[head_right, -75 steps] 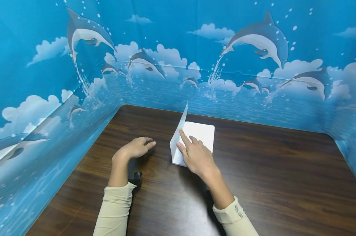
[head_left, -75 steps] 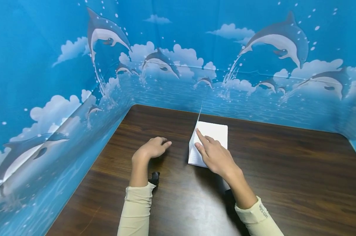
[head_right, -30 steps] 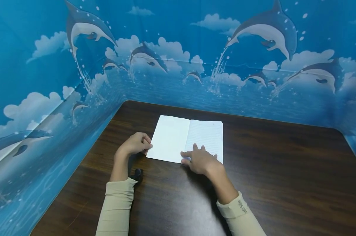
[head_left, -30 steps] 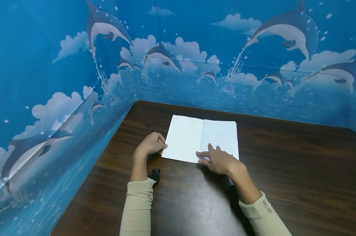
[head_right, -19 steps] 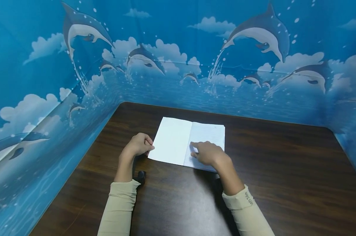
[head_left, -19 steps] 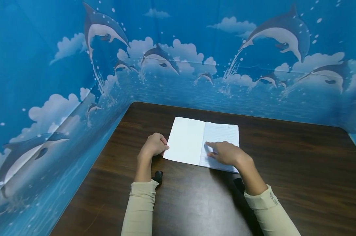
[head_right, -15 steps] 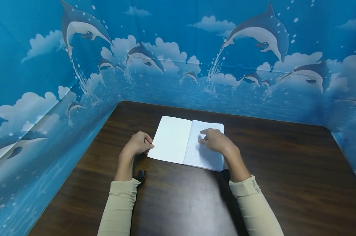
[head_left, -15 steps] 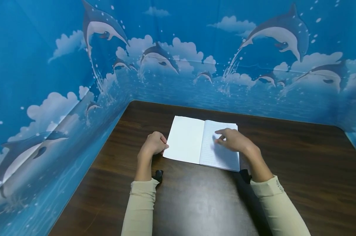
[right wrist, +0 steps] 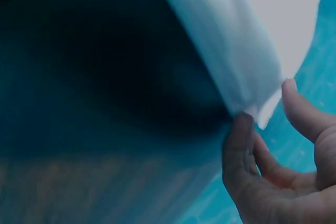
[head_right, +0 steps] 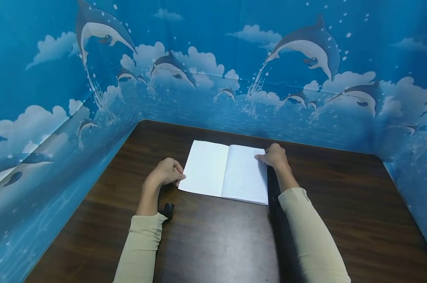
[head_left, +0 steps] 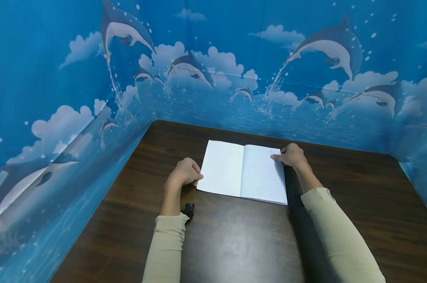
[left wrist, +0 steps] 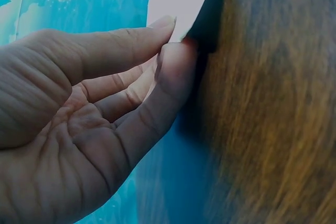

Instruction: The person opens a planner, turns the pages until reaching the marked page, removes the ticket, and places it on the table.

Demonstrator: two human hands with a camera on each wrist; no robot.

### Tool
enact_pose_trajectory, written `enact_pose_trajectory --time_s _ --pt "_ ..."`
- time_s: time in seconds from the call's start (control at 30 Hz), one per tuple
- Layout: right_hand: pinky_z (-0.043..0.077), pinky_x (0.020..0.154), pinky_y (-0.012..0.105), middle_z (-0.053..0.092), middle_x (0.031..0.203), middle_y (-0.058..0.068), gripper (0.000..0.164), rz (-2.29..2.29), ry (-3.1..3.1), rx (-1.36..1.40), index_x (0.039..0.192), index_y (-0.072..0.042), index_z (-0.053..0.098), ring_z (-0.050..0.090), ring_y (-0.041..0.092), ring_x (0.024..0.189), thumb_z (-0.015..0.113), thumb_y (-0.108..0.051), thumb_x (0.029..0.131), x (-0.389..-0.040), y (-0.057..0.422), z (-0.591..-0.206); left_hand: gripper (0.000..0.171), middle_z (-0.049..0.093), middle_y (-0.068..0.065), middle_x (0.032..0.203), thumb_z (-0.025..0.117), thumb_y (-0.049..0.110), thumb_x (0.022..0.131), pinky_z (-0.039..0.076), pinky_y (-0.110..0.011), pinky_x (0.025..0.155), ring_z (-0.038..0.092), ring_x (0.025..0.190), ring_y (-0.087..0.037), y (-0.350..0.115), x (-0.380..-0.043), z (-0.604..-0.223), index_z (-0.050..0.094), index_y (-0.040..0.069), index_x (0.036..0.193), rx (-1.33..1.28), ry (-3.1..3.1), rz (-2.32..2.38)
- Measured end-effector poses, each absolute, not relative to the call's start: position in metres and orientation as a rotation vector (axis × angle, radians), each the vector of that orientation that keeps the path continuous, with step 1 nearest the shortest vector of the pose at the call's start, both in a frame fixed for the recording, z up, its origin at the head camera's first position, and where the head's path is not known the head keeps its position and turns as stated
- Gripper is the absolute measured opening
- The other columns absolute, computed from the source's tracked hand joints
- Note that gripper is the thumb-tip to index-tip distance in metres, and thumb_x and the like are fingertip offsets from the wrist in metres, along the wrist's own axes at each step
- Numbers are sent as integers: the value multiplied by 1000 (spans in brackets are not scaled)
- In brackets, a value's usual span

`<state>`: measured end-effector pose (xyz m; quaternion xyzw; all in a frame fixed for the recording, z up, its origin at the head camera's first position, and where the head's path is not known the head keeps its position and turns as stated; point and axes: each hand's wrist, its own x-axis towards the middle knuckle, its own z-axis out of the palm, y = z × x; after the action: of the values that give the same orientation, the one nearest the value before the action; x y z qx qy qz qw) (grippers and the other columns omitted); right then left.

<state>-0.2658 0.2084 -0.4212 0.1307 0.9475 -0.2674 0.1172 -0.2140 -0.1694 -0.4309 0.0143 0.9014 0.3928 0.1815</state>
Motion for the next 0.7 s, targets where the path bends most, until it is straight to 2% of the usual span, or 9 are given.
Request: enact_pose_trajectory --time_s 0.17,0.37,0.43,0.6,0.7 --pt "58 102 51 62 142 33 68 -787 2830 459 139 13 61 66 39 116 85 -33 95 -265 201 -434 8 72 -9 66 74 5 99 50 -29 67 69 61 -15 -170 -215 -431 72 -2 98 37 2527 1131" --pt "57 101 50 63 143 29 61 -835 2823 560 135 8 65 63 37 117 86 -32 94 -264 197 -437 9 73 -10 69 74 6 99 51 -29 68 70 62 -15 -171 -215 -430 71 -2 101 26 2511 1125" --pt "57 97 48 65 136 28 54 -872 2829 584 128 6 67 62 35 113 86 -31 94 -262 197 -438 9 73 -9 68 74 6 99 52 -29 69 69 62 -14 -171 -216 -430 72 -2 100 25 2517 1121" --pt "51 75 37 64 105 17 34 -1005 2858 562 108 1 68 58 27 91 83 -27 97 -258 204 -441 8 75 -10 70 75 5 98 56 -29 71 72 61 -13 -169 -216 -430 74 -3 98 39 2497 1135" --pt "48 67 30 62 97 14 28 -1060 2861 506 104 0 68 58 23 84 77 -27 102 -257 211 -443 7 76 -12 72 75 3 98 58 -28 72 73 60 -12 -168 -215 -431 73 -4 98 38 2458 1163"
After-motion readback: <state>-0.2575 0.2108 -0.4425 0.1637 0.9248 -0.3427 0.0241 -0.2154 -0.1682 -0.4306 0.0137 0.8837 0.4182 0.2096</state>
